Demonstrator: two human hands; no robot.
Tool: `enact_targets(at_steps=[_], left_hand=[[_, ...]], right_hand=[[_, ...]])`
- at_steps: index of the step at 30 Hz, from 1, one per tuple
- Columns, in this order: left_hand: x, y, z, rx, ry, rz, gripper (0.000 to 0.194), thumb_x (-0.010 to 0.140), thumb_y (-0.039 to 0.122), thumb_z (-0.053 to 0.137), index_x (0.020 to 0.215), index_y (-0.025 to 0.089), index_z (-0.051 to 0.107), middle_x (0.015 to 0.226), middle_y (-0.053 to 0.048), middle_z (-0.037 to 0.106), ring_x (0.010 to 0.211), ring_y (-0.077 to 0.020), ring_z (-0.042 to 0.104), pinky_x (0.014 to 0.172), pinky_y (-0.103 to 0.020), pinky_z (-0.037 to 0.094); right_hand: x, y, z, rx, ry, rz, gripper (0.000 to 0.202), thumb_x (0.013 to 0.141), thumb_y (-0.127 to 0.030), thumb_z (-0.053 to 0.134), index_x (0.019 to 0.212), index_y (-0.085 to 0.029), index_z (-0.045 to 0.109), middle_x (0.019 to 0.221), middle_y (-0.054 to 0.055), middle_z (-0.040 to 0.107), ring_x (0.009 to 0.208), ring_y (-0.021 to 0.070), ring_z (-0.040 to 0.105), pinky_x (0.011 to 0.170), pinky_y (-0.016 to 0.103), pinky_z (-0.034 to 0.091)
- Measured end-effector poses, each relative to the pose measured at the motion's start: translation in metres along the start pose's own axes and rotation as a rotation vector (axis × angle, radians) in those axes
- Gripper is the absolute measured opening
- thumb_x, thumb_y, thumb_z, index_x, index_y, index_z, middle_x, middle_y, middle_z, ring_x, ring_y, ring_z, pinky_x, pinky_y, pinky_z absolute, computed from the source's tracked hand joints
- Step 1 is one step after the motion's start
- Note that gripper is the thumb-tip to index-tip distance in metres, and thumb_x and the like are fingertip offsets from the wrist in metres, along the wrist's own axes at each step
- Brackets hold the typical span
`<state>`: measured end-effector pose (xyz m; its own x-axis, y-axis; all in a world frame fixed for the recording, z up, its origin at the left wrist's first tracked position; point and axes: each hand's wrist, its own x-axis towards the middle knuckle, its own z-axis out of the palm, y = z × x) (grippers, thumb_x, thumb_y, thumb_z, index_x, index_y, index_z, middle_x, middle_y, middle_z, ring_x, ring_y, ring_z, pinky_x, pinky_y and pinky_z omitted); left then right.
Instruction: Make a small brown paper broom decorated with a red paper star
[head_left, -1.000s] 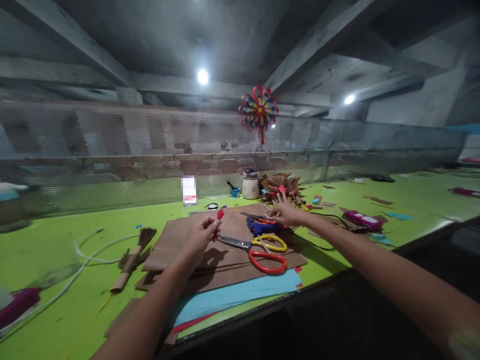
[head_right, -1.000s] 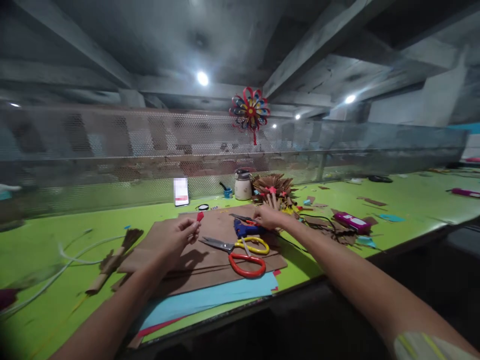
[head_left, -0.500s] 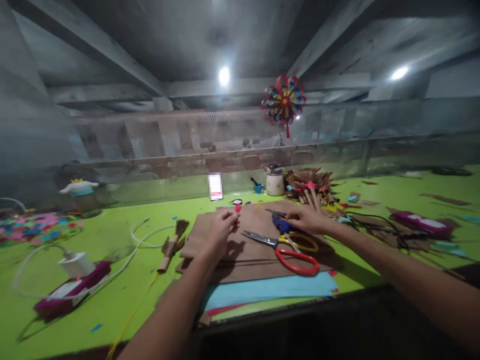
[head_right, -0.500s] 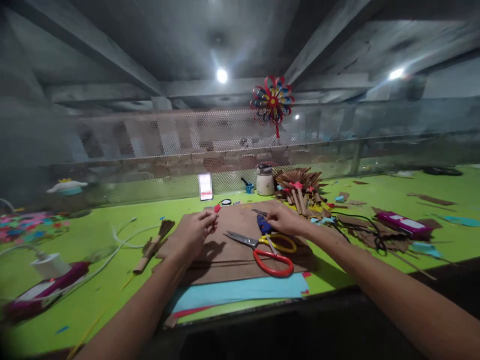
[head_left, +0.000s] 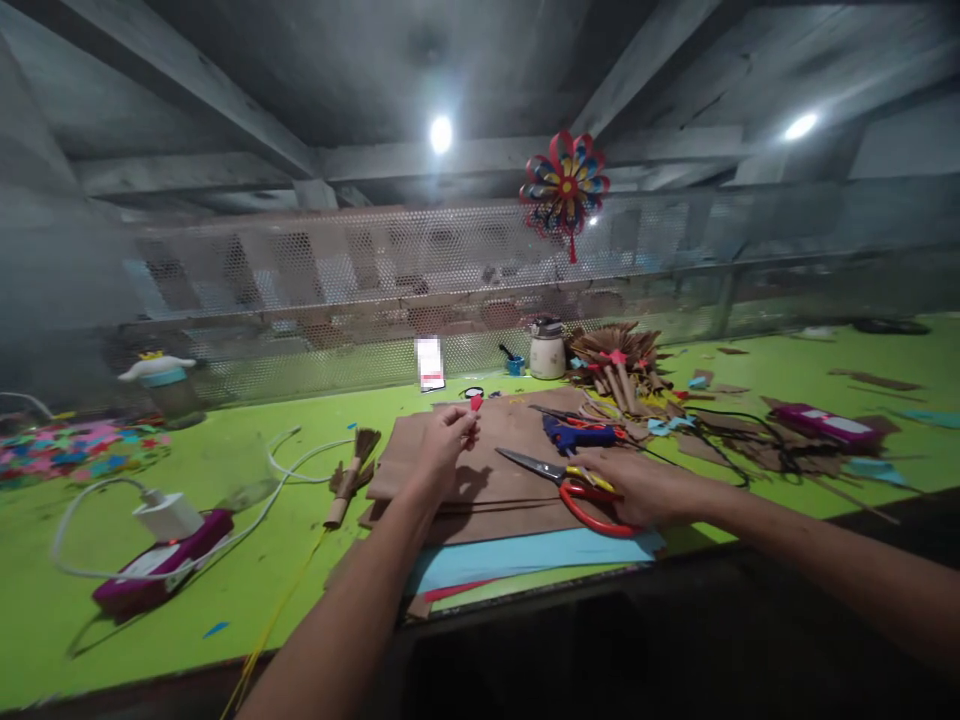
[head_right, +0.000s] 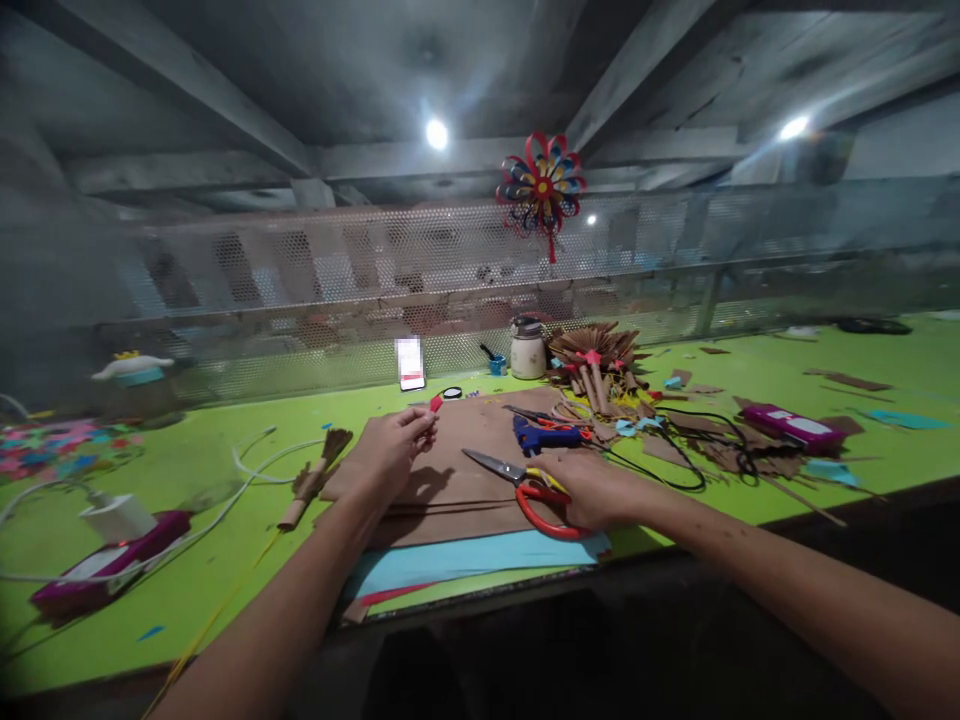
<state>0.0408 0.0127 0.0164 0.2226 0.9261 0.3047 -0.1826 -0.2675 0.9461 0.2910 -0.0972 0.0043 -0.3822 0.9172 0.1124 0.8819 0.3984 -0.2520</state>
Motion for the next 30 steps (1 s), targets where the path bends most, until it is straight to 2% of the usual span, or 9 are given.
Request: enact_targets(at_steps=[3,6,10,12,16,19,23,26,30], left_hand=[[-0.001,0.002,0.001,-0.023,0.004,-0.012,0.017,0.061,0.027,0.065,0.062,0.014,0.054,0.052,0.002,0.049,0.047,-0.0069,0.043,0.046,-0.02,0.029],[-0.002,0.004,0.001,-0.068,0.008,-0.011,0.018,0.06,0.026,0.066,0.063,0.014,0.054,0.053,0.002,0.049,0.046,-0.0068,0.044,0.046,-0.02,0.03],[-0.002,0.009,-0.003,-0.099,0.054,0.046,0.021,0.063,0.03,0.065,0.066,0.013,0.053,0.056,0.001,0.051,0.049,-0.0072,0.046,0.048,-0.02,0.032],[-0.003,0.011,-0.005,-0.116,0.079,0.077,0.022,0.064,0.031,0.064,0.068,0.012,0.053,0.057,0.0,0.051,0.05,-0.0072,0.046,0.048,-0.02,0.032],[-0.005,0.017,-0.004,-0.126,0.119,0.139,0.022,0.067,0.032,0.063,0.071,0.013,0.053,0.057,0.001,0.051,0.05,-0.0073,0.045,0.049,-0.021,0.033],[-0.01,0.026,-0.003,-0.107,0.164,0.239,0.022,0.068,0.034,0.062,0.07,0.014,0.053,0.057,0.002,0.05,0.049,-0.0073,0.043,0.048,-0.021,0.032],[-0.017,0.037,-0.004,-0.053,0.205,0.329,0.019,0.072,0.033,0.058,0.069,0.016,0.051,0.058,0.002,0.049,0.051,-0.0078,0.043,0.048,-0.021,0.033],[-0.017,0.04,-0.005,-0.018,0.195,0.317,0.018,0.072,0.033,0.057,0.068,0.016,0.05,0.057,0.002,0.049,0.051,-0.0082,0.042,0.048,-0.021,0.033],[-0.016,0.037,-0.002,0.054,0.108,0.26,0.019,0.07,0.033,0.06,0.066,0.016,0.05,0.055,0.002,0.048,0.049,-0.0084,0.042,0.046,-0.021,0.032]], right_hand=[[-0.012,-0.005,-0.004,0.238,-0.099,0.134,0.076,0.058,-0.014,0.061,0.13,-0.025,0.039,0.084,0.004,0.06,0.073,0.0181,0.053,0.059,0.023,0.037],[-0.026,-0.014,-0.011,0.597,-0.165,0.207,0.074,0.061,-0.022,0.063,0.13,-0.025,0.037,0.066,-0.003,0.053,0.057,0.0125,0.048,0.05,0.021,0.034],[-0.03,-0.035,-0.017,0.92,0.025,0.207,0.064,0.059,-0.03,0.069,0.12,-0.025,0.049,0.078,0.002,0.057,0.066,0.0158,0.052,0.054,0.024,0.04],[-0.022,-0.045,-0.015,1.047,0.119,0.159,0.055,0.063,-0.033,0.067,0.115,-0.025,0.053,0.076,0.002,0.055,0.062,0.0147,0.051,0.055,0.026,0.043],[0.011,-0.061,-0.001,1.318,0.101,0.018,0.043,0.071,-0.035,0.061,0.111,-0.023,0.053,0.072,0.0,0.052,0.061,0.0138,0.054,0.065,0.032,0.048],[0.036,-0.077,0.01,1.268,0.055,0.023,0.036,0.07,-0.035,0.064,0.101,-0.021,0.053,0.073,0.0,0.054,0.067,0.0143,0.056,0.067,0.029,0.047],[0.06,-0.094,0.019,1.112,0.142,0.044,0.038,0.07,-0.051,0.059,0.088,-0.017,0.051,0.068,-0.001,0.049,0.057,0.0108,0.047,0.054,0.024,0.043],[0.069,-0.096,0.021,1.074,0.162,0.026,0.048,0.071,-0.058,0.053,0.097,-0.018,0.051,0.071,0.0,0.048,0.059,0.0116,0.046,0.053,0.024,0.042],[0.073,-0.089,0.022,1.011,0.144,-0.042,0.046,0.073,-0.055,0.054,0.1,-0.018,0.053,0.07,-0.001,0.047,0.06,0.0116,0.044,0.051,0.022,0.039]])
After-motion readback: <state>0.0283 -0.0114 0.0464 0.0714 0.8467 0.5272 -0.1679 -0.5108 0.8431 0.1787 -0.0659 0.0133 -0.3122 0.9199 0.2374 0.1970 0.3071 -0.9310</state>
